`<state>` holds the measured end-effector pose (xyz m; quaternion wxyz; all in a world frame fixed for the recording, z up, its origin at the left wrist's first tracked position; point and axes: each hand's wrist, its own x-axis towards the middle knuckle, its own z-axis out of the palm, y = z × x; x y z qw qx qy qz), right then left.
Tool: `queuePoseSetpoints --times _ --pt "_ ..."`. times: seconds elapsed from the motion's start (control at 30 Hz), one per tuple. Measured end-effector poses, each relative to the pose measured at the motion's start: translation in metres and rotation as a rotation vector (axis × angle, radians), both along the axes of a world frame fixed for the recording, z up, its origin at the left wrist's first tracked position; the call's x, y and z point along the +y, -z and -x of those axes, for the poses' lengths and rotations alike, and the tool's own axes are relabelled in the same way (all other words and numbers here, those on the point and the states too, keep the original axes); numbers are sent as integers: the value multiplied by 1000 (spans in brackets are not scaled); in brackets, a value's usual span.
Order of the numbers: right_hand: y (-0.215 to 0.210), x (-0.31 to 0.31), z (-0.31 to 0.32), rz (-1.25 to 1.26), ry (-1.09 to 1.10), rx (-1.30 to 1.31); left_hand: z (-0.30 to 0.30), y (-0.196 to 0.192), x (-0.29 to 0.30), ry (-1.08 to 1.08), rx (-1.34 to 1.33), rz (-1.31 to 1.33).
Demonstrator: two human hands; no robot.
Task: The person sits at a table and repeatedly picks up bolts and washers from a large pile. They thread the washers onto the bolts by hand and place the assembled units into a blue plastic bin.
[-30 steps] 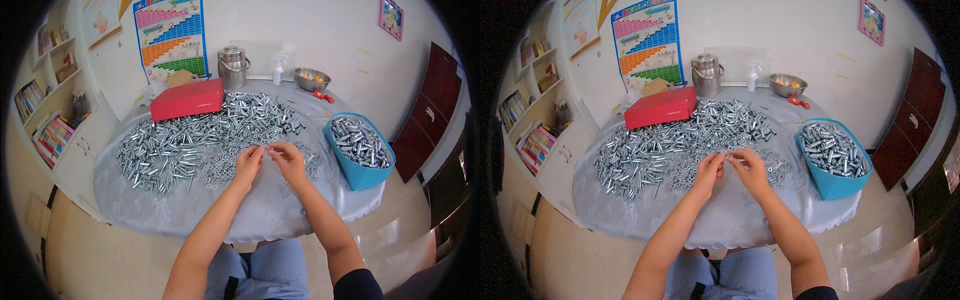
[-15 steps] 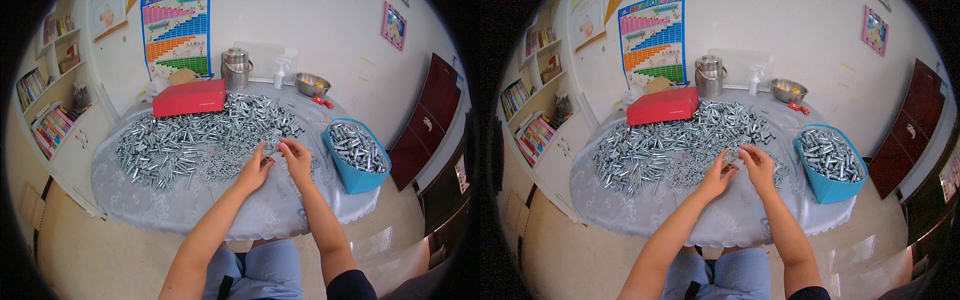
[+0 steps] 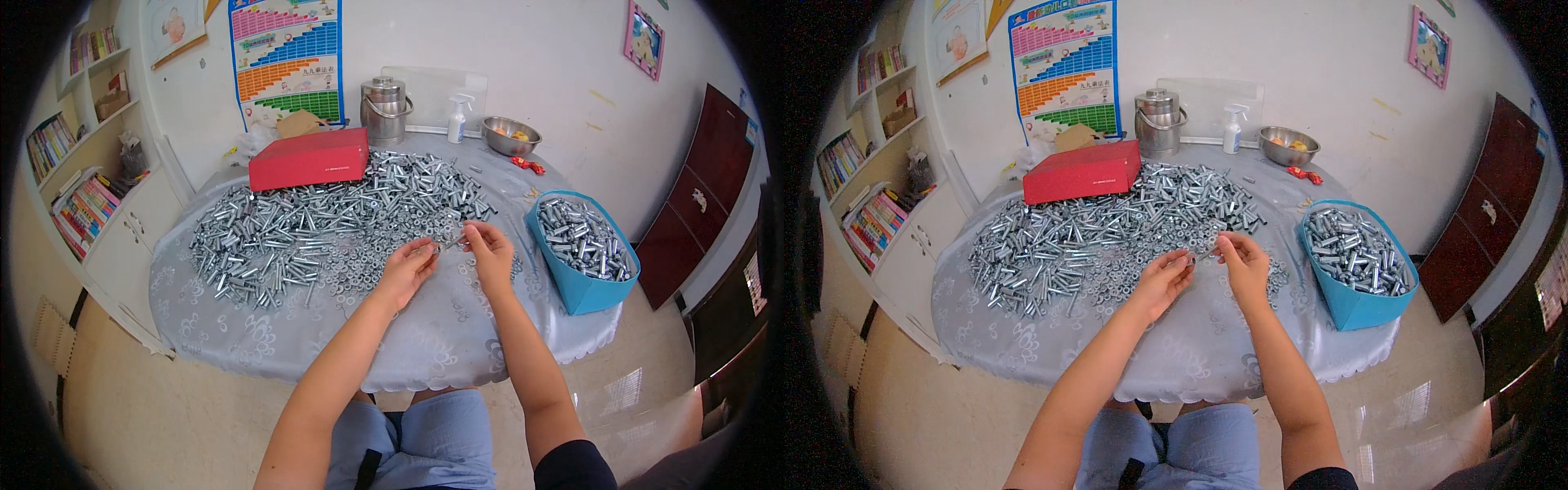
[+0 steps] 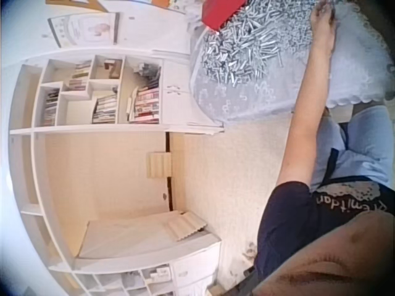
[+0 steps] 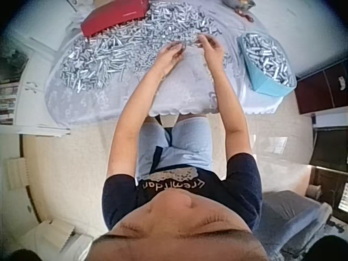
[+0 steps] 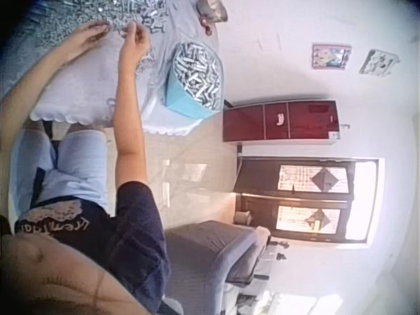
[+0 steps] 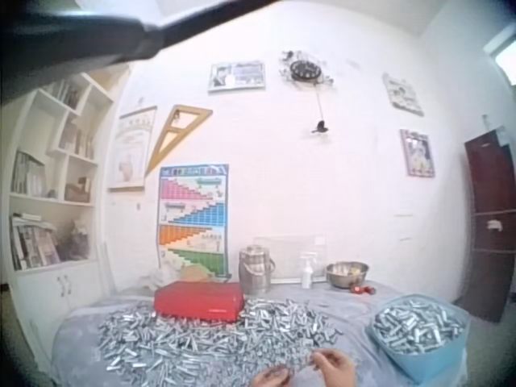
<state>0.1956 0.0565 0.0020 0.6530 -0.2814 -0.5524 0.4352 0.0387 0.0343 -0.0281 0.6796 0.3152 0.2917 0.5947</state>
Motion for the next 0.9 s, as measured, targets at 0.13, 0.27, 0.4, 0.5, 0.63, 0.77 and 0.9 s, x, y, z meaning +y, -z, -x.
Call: queuePoseSetpoints --times 0.13,0.27,0.4,0.5,0.63,0.77,0.9 --pt "2 1 1 -1 -8 -18 0 -2 -2 15 -21 2" --pt "2 1 2 13 -5 -39 -3 -5 -5 57 -49 -40" --pt "-1 -2 2 7 -20 -39 -4 -7 -9 117 34 -19" --pt "-2 -2 0 24 -3 -68 -6 -7 -10 159 92 -38" --pt "2 1 -1 31 -24 -185 -9 -8 -15 186 296 -101" --pt "4 0 -2 -49 -99 -345 -10 -10 -13 43 379 -199" --pt "2 -6 5 -169 -76 -385 -6 -7 -9 -117 467 -301"
